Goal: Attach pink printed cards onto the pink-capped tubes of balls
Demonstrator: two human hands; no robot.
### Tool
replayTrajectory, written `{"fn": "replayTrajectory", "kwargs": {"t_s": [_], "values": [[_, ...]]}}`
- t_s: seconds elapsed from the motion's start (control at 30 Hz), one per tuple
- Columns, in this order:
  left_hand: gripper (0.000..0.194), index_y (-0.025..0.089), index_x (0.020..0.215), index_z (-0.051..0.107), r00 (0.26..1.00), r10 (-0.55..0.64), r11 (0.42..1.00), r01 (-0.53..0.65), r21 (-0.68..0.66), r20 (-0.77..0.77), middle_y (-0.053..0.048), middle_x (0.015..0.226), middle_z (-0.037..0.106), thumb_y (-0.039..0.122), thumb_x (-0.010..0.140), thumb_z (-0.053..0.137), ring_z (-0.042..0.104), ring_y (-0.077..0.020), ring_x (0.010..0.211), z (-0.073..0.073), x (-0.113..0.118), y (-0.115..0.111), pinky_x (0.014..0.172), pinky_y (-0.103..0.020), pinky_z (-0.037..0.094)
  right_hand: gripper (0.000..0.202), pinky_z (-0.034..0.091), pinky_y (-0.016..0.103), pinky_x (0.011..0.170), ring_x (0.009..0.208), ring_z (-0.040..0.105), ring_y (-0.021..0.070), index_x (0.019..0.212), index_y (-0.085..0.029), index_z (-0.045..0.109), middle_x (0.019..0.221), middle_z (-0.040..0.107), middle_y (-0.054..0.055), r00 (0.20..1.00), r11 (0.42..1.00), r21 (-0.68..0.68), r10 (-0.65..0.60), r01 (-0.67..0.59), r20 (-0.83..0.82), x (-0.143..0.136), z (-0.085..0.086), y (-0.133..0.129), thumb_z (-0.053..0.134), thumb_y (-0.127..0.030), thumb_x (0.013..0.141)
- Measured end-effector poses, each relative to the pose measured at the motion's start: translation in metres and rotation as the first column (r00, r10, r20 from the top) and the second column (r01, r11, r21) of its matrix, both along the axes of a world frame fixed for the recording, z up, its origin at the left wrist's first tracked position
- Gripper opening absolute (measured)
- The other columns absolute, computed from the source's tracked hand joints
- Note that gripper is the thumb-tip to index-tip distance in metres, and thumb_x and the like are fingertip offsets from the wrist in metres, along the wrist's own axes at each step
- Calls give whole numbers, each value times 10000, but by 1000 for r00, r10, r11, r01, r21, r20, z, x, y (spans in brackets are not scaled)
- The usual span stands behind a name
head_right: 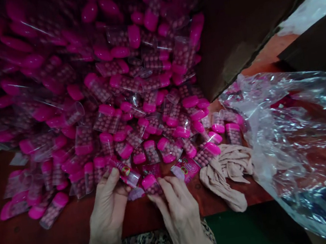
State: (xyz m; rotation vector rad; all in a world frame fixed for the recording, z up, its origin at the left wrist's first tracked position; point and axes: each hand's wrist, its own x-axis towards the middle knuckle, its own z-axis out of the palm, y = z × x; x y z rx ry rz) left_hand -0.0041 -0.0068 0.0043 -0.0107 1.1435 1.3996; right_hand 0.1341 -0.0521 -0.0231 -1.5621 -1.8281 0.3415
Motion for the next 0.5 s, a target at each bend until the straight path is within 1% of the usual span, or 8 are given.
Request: {"fn": "replayTrajectory", "kwargs": {"t_s": [0.07,0.13,0.2,0.23,0.3,0.37,0.43,0.5], "values": [[253,160,707,594,999,42,999,-42,-7,27,28,614,675,200,561,796,581,-84,473,-1,-2,1,465,-189,479,276,545,333,642,818,620,239,1013,-142,606,910,634,128,988,1000,-13,-16,19,152,-2,-11,-10,437,-330,903],[270,165,707,594,997,66,998,-65,-22,47,38,609,668,201,544,806,580,-89,469,-2,-3,1,438,-186,470,318,545,353,642,819,621,255,1042,-135,606,895,641,136,974,998,-50,-23,35,228,-5,-18,-16,403,-343,913],[256,167,696,589,995,75,997,-73,-33,66,45,597,654,200,554,800,575,-92,460,-3,-3,1,395,-176,441,341,543,376,677,823,626,264,1088,-128,593,890,645,139,974,993,-107,-17,42,225,-8,-19,-18,396,-347,915],[242,168,682,583,994,79,997,-76,-33,74,47,589,646,197,565,793,572,-92,457,-3,-4,1,378,-171,426,349,542,378,685,829,630,265,1105,-127,586,903,645,141,981,989,-142,-20,48,193,-9,-18,-17,399,-351,913],[223,169,662,573,993,84,996,-82,-24,87,47,579,635,187,583,781,571,-92,457,-3,-4,1,367,-165,412,345,545,359,688,838,637,254,1117,-137,578,948,639,139,998,972,-232,-35,48,58,-7,-14,-15,429,-359,900],[228,170,654,569,992,90,996,-88,-22,93,47,572,629,187,578,783,573,-94,459,-2,-4,1,364,-164,405,304,545,318,663,795,643,223,1068,-158,597,921,641,107,987,942,-334,-67,15,-145,-4,-9,-12,499,-363,865],[237,170,657,569,992,92,996,-90,-28,91,50,567,624,191,569,788,574,-95,462,-2,-4,1,371,-167,408,264,539,291,629,716,637,192,1006,-173,611,818,642,61,926,908,-418,-134,-27,-352,0,-3,-11,571,-357,821],[232,169,669,574,993,89,996,-87,-29,77,52,575,628,194,575,785,572,-89,464,-1,-3,2,404,-174,433,265,538,292,622,676,631,179,984,-179,608,754,640,35,829,881,-470,-232,-42,-509,1,4,-10,627,-346,780]]}}
